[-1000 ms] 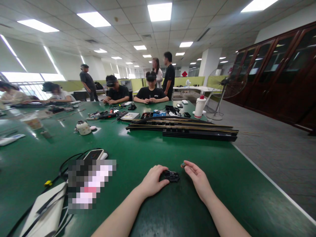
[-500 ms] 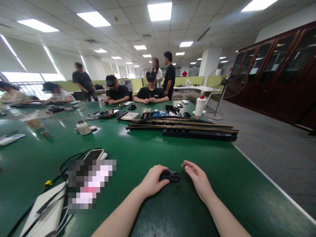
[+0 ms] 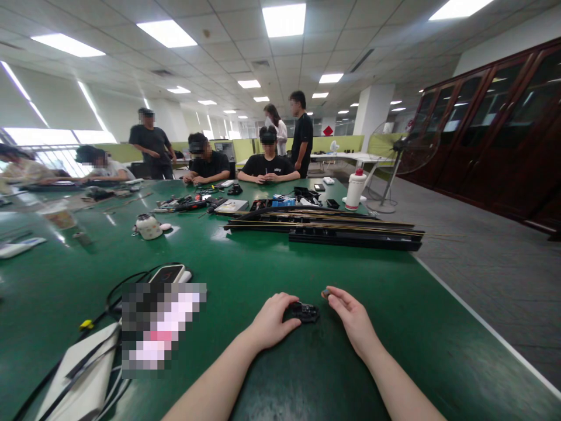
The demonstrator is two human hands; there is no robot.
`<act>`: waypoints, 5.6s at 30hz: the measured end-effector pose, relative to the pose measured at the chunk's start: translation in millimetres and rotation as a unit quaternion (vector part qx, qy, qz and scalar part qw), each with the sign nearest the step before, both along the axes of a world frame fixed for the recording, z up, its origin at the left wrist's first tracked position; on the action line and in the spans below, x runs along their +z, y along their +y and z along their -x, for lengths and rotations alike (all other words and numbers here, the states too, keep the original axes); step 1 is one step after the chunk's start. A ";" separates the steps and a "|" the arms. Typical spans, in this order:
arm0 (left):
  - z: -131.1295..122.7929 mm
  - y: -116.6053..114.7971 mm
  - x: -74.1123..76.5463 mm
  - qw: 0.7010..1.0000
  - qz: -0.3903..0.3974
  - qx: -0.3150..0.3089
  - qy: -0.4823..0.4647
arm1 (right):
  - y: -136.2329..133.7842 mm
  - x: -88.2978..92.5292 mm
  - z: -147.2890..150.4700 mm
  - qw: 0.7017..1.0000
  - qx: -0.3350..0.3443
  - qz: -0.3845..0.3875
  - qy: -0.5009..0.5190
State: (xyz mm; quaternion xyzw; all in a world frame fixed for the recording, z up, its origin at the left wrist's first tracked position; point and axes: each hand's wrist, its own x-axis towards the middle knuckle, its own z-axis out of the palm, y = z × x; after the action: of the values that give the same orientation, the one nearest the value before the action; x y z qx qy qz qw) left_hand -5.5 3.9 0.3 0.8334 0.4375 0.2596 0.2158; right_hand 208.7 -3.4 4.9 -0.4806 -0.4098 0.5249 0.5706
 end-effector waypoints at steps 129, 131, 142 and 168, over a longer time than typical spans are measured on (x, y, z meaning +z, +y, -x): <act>-2.4 -3.7 0.3 1.000 -0.019 0.011 -0.002 | -9.6 -7.8 10.9 0.901 0.077 -0.153 -0.400; -2.3 -3.8 0.6 1.000 -0.022 0.012 -0.004 | -8.9 -9.5 10.6 0.902 0.075 -0.154 -0.396; -0.6 -2.0 -2.2 1.000 -0.022 0.005 -0.001 | -10.2 -9.8 9.7 0.894 0.096 -0.168 -0.404; 0.7 -0.7 0.1 1.000 -0.013 -0.004 0.006 | -11.4 -8.6 10.1 0.885 0.089 -0.188 -0.417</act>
State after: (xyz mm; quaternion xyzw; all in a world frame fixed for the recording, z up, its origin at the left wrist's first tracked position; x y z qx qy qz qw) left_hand -6.1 3.2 0.3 0.8393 0.4324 0.2594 0.2034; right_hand 198.5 -14.7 -3.7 -0.5004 -0.7417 0.2377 0.3780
